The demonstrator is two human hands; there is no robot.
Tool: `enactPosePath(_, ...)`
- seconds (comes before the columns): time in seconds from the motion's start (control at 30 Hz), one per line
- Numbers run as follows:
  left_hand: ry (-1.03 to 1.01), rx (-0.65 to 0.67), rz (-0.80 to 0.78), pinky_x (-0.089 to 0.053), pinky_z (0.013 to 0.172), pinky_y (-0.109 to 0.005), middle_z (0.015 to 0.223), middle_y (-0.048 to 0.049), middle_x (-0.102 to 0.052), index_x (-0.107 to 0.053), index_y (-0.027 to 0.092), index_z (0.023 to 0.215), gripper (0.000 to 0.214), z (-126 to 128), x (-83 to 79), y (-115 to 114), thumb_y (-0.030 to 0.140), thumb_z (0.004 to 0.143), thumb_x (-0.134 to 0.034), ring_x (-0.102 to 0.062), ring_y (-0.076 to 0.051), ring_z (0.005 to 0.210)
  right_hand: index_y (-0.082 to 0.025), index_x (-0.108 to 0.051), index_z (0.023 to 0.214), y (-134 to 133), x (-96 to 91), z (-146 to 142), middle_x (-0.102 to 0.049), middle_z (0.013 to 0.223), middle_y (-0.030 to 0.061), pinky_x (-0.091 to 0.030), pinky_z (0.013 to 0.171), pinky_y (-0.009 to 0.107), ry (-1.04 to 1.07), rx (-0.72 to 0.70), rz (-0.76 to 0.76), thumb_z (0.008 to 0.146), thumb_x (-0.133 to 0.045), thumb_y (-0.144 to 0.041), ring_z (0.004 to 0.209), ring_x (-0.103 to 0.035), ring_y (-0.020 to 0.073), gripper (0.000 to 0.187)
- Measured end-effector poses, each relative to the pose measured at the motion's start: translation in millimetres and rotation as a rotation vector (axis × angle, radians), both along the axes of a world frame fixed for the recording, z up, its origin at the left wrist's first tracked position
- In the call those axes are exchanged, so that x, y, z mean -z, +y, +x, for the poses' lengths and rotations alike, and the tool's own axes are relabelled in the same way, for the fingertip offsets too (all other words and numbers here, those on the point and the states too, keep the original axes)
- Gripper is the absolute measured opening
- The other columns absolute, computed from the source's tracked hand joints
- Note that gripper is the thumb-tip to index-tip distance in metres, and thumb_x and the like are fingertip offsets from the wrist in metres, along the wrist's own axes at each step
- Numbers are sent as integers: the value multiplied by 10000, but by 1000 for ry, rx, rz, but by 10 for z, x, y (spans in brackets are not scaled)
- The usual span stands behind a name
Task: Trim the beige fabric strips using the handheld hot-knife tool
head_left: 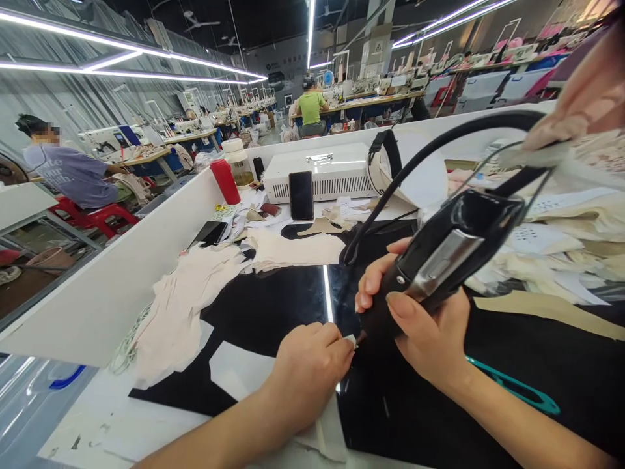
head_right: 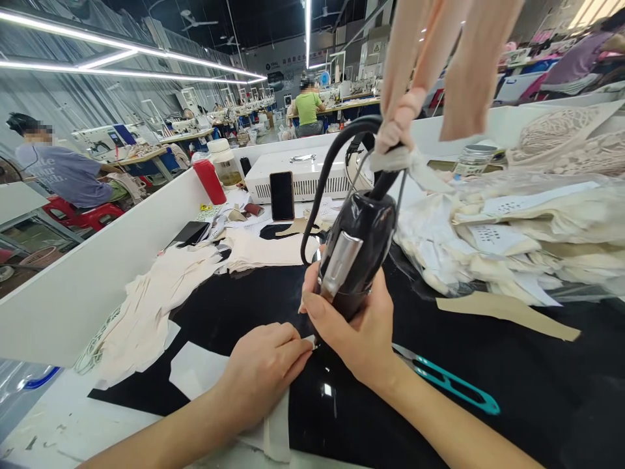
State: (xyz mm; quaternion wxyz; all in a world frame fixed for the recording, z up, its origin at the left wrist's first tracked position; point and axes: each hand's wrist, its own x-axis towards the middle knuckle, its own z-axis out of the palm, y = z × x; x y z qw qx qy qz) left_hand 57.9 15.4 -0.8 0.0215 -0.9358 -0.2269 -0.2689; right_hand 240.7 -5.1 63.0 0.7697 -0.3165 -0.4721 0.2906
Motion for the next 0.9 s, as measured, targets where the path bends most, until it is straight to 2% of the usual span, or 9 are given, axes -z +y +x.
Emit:
enactPosePath(0.17, 13, 1, -35, -441, 599, -374, 839, 23, -714, -790, 221, 979, 264, -11, -29, 12, 204, 1204, -653, -661, -184, 693, -319, -675, 1226, -6, 12, -2, -738, 841, -58, -646, 578, 325, -27, 14, -34, 976, -969, -561, 615, -696, 174, 455)
enactPosePath(0.4, 77, 27, -111, -484, 645, -357, 882, 28, -710, -780, 231, 977, 190, -177, -123, -11, 177, 1153, -737, -665, -182, 745, -309, -683, 1234, -53, -6, 55, -741, 831, -52, -656, 586, 341, -27, 26, -29, 924, -1016, -579, 629, -697, 179, 529)
enactPosePath(0.63, 86, 29, 36, -503, 617, -369, 924, 1, -729, -722, 190, 1050, 261, -335, -77, -110, -49, 1055, -618, -623, -200, 724, -326, -712, 1247, -104, 9, 119, -736, 844, -35, -638, 606, 367, -43, 14, -30, 931, -1019, -524, 642, -702, 202, 483)
enactPosePath(0.8, 172, -8, 116, -516, 604, -362, 938, -21, -716, -677, 190, 1061, 276, -315, -81, -135, -59, 1072, -558, -637, -207, 741, -335, -741, 1211, -113, -13, 131, -727, 819, -19, -632, 563, 367, -36, -4, -24, 913, -1034, -502, 621, -690, 212, 451)
enactPosePath(0.9, 188, 47, 131, -596, 722, -340, 1039, -51, -744, -687, 178, 1076, 260, -275, -121, -120, -22, 1142, -535, -705, -201, 873, -342, -748, 1210, -119, -19, 140, -716, 818, -16, -635, 559, 372, -38, 6, -35, 907, -1037, -507, 628, -687, 217, 450)
